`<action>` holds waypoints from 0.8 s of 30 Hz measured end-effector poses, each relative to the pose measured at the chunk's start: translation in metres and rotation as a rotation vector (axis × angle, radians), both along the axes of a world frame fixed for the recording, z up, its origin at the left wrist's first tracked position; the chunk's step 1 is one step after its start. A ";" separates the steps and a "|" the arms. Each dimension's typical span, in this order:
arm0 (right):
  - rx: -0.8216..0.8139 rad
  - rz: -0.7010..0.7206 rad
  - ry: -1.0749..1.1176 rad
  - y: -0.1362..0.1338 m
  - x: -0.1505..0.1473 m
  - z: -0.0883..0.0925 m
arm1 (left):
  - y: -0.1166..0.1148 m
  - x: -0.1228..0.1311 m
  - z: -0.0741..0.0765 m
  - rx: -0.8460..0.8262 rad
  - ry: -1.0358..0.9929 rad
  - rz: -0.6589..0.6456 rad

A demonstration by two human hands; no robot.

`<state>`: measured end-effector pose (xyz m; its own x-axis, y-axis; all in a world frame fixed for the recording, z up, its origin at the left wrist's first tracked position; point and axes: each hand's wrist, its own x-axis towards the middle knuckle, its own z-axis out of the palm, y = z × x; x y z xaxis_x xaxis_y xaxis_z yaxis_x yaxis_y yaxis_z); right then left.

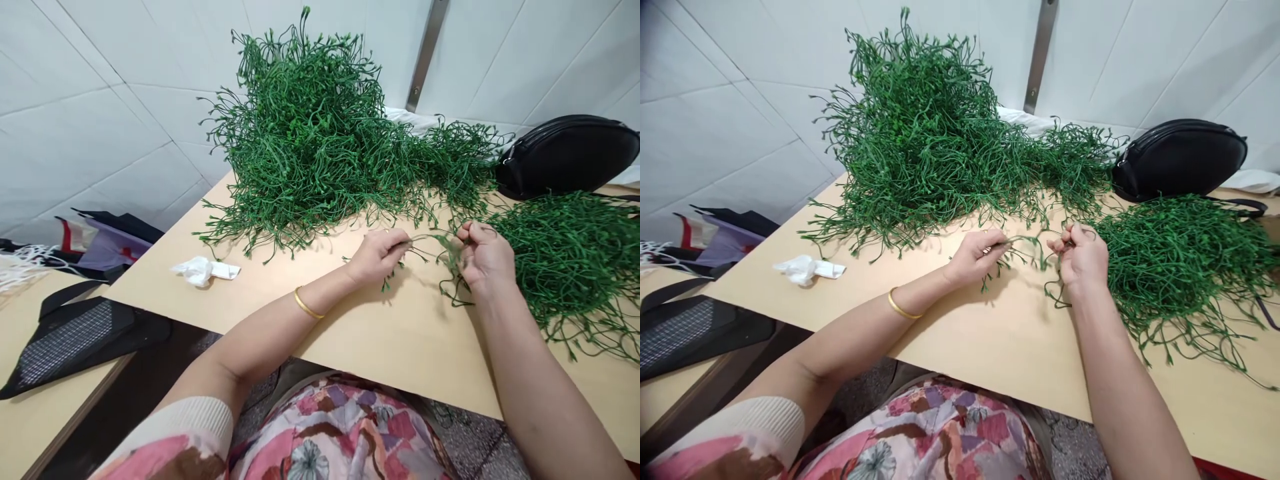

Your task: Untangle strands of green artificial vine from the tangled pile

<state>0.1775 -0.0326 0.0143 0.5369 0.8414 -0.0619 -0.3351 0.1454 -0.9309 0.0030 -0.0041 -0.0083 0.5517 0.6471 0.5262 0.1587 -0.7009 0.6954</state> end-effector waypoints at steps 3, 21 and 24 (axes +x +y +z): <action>0.037 0.004 -0.150 -0.002 -0.008 0.000 | 0.007 -0.001 -0.004 -0.106 0.018 0.078; -0.054 0.520 -0.437 -0.009 -0.039 -0.015 | 0.009 -0.001 -0.010 -0.401 -0.086 -0.023; -0.035 0.530 -0.635 -0.007 -0.033 -0.020 | 0.010 -0.002 -0.011 -0.356 0.012 -0.011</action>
